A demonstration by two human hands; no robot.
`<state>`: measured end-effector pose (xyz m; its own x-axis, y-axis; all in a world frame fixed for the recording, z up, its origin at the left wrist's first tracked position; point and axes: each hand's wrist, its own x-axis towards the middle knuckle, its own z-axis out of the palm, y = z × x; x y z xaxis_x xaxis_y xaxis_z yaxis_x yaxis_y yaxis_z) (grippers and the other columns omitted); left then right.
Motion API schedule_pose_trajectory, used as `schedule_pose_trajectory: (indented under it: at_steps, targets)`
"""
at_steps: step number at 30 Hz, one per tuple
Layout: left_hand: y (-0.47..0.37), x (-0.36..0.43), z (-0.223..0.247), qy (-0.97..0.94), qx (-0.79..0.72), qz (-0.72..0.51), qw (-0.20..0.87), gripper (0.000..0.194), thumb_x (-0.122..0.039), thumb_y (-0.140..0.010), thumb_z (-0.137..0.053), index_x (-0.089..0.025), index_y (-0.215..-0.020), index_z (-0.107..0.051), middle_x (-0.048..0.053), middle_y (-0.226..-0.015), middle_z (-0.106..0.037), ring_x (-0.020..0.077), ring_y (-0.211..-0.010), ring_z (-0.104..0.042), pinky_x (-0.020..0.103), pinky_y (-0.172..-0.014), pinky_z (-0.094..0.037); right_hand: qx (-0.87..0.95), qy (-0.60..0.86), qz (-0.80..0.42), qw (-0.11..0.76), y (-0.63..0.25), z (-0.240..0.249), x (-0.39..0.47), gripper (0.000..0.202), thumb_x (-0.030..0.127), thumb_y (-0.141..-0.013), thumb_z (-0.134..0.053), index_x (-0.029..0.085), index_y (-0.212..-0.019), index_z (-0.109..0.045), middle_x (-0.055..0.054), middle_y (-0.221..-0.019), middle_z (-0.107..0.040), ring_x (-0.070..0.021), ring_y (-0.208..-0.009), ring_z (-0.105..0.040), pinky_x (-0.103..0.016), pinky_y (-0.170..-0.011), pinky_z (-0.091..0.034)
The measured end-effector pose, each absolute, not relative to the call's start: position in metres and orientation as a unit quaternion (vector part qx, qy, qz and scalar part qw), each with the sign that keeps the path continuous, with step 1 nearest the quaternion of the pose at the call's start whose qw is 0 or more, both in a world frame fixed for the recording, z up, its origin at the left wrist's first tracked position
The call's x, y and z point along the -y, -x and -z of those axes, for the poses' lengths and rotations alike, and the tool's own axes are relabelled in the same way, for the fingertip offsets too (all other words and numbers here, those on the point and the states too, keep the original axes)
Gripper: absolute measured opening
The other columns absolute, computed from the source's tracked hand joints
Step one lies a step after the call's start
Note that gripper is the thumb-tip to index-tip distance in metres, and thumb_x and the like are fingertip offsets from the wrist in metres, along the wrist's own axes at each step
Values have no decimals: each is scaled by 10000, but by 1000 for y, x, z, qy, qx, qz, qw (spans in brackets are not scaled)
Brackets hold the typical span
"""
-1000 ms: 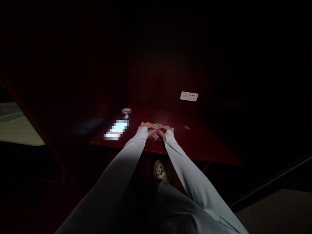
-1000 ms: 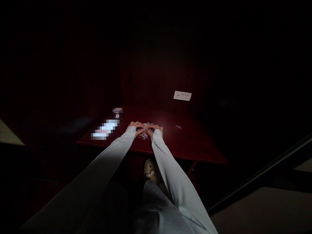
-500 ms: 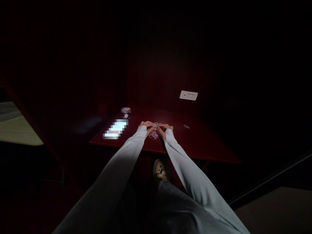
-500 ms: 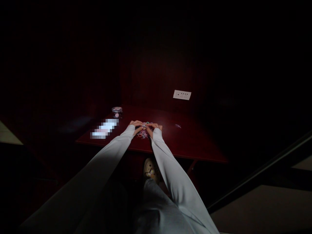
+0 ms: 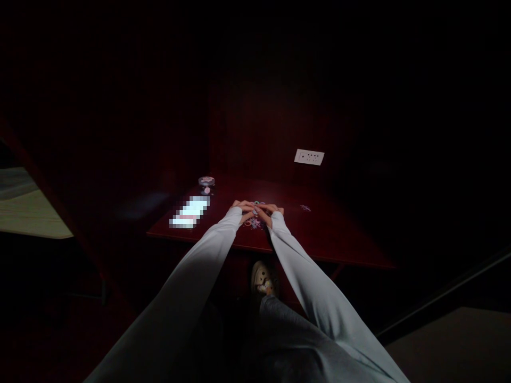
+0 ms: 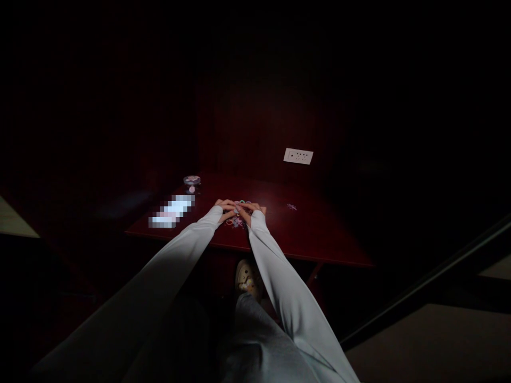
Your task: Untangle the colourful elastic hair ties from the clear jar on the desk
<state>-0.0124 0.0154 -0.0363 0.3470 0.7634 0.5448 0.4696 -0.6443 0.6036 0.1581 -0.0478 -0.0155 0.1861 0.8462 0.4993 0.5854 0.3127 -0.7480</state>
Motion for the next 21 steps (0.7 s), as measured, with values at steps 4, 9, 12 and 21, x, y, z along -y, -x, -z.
schedule_pose_trajectory:
  at_steps: [4, 9, 12, 21]
  targets:
    - [12, -14, 38, -804, -396, -412, 166, 93, -342, -928, -778, -316, -922, -867, 18, -1163, -793, 236, -1101, -617, 413, -1068, -487, 625, 571, -126, 517, -157, 16, 49, 357, 653, -854, -752, 314, -876, -862, -78, -1030, -750, -303, -1193, -555, -468, -1048, -398]
    - [12, -10, 34, -801, -393, -418, 170, 108, -385, -914, -781, -317, -909, -864, 7, -1120, -808, 242, -1087, -626, 416, -1042, -506, 607, 579, -129, 530, -159, 13, 49, 340, 614, -841, -779, 283, -802, -848, -90, -1032, -754, -299, -1184, -569, -457, -1049, -408]
    - [10, -7, 30, -795, -397, -423, 180, 125, -354, -911, -778, -287, -838, -855, 18, -1063, -814, 244, -1067, -637, 421, -1027, -504, 588, 585, -136, 542, -162, 12, 47, 351, 617, -818, -790, 271, -778, -835, -87, -1022, -764, -290, -1164, -595, -438, -1032, -430]
    - [15, -11, 25, -783, -418, -428, 169, 143, -308, -913, -740, -260, -815, -832, 14, -1014, -811, 226, -1024, -657, 402, -1002, -507, 569, 590, -137, 557, -168, 10, 48, 332, 552, -862, -747, 234, -857, -842, -84, -1047, -797, -271, -1115, -662, -441, -1093, -415]
